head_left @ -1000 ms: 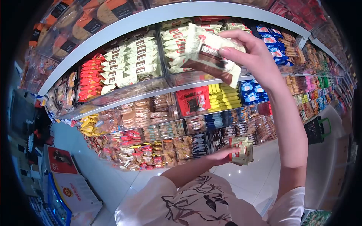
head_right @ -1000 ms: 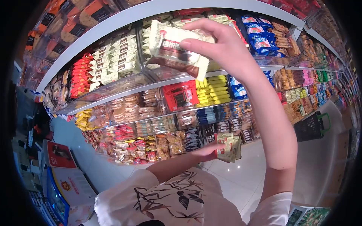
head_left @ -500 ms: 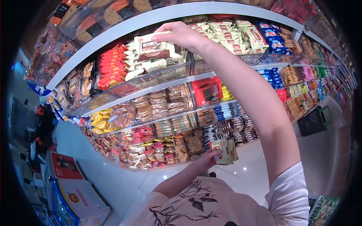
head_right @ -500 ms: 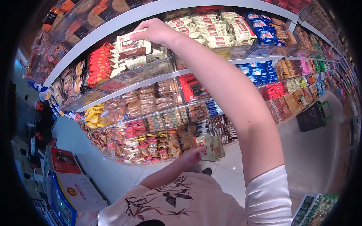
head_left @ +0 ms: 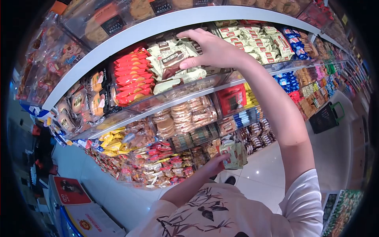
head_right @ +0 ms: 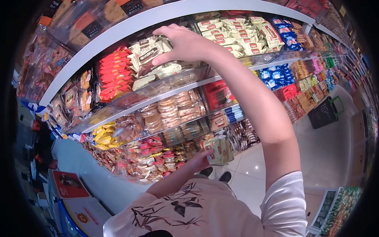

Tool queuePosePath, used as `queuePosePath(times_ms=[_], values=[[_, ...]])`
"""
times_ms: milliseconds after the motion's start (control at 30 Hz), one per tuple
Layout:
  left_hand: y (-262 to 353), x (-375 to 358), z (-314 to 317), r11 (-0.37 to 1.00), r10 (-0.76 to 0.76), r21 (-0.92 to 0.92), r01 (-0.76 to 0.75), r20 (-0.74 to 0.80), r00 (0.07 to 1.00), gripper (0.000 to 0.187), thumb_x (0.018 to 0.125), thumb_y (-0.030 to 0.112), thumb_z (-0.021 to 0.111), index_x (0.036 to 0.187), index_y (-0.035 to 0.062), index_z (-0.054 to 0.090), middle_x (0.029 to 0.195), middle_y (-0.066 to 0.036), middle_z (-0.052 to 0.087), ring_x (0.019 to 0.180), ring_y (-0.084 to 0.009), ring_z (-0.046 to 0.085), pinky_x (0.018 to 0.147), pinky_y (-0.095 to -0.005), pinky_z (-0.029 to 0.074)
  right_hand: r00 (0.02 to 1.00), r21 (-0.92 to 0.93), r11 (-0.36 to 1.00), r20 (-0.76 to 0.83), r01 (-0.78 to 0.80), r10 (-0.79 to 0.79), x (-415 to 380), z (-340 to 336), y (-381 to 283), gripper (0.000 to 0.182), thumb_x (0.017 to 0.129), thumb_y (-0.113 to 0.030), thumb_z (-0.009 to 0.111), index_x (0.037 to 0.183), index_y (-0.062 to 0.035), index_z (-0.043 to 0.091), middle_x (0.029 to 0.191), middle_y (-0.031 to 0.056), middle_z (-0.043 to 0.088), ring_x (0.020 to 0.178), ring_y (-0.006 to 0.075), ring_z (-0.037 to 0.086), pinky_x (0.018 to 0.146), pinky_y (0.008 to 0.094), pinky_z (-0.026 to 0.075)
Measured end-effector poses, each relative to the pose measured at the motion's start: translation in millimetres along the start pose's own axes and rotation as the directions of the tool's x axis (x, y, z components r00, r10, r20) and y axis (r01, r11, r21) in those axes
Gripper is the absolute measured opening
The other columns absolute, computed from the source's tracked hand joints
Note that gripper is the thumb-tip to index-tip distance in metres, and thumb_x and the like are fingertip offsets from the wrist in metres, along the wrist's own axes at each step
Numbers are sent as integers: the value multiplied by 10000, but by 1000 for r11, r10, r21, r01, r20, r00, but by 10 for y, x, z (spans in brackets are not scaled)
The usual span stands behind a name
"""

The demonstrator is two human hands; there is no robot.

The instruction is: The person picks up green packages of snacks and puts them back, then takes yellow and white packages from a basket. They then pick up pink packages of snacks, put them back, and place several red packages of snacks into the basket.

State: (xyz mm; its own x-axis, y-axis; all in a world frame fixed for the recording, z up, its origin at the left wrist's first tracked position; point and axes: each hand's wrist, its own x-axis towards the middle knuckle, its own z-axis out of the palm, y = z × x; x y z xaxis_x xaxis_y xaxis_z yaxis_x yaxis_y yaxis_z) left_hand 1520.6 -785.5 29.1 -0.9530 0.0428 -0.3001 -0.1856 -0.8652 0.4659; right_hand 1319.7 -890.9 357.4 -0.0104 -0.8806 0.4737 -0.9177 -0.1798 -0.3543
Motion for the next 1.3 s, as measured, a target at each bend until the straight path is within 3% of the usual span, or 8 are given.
queuePosePath(times_ms=[233,833,1000,1067,1133,1167,1200,1300], values=[[-57,-38,51,998,-65,-4,65,11,998,476,903,259,622,1316,91,456,1272,-88,569,1136,-244,579,986,-464,444,978,-50,988,158,149,-139,181,145,-63,891,650,-534,774,1348,-74,467,1272,182,507,1202,334,471,1003,393,406],[-29,-214,-24,999,18,-37,-19,-44,999,497,890,259,635,1321,94,452,1257,-75,582,1159,-249,565,1015,-452,422,975,-80,993,211,85,-66,351,256,-122,905,709,-559,737,1392,-69,401,1334,223,448,1269,369,406,1046,436,360],[-21,-108,-77,995,18,-94,-21,-24,1000,457,914,251,599,1316,84,459,1253,-86,585,1156,-251,570,1013,-443,434,990,-206,969,57,139,-130,257,380,-79,951,736,-628,675,1432,-72,341,1343,221,445,1234,355,454,1025,426,400],[46,-130,-30,982,81,-177,-70,59,995,439,938,267,562,1317,70,464,1259,-95,583,1159,-244,570,1010,-451,439,998,55,997,-20,61,-60,36,310,-121,811,798,-551,671,1386,-55,414,1277,199,519,1154,292,539,955,378,456],[163,-181,68,972,47,-224,-65,-86,995,487,963,316,496,1358,42,414,1306,-133,546,1194,-295,539,1033,-497,406,971,-118,972,-103,204,-217,-454,-31,-353,523,854,-287,633,1260,8,484,1180,204,546,1144,365,501,953,409,417],[209,-196,87,962,119,-237,-134,-77,990,529,965,335,487,1382,32,367,1362,-147,489,1244,-309,491,1058,-507,379,983,-92,988,-119,127,-138,-649,-25,-300,666,842,-349,659,1322,42,414,1249,239,519,1155,374,502,975,404,409],[230,-182,120,953,268,-141,-267,-15,963,567,965,386,443,1429,87,313,1441,-128,402,1317,-337,403,1078,-614,309,978,0,994,-178,110,-109,-961,-109,-438,579,845,-314,641,1268,55,498,1217,235,573,1124,355,556,942,404,446],[341,-194,164,939,288,-203,-277,22,957,645,934,467,460,1453,124,289,1466,-121,367,1342,-336,370,1090,-616,285,944,99,961,-185,-258,273,-1958,227,-285,405,892,-237,644,1227,-23,567,1069,146,637,1043,226,612,869,331,487]])
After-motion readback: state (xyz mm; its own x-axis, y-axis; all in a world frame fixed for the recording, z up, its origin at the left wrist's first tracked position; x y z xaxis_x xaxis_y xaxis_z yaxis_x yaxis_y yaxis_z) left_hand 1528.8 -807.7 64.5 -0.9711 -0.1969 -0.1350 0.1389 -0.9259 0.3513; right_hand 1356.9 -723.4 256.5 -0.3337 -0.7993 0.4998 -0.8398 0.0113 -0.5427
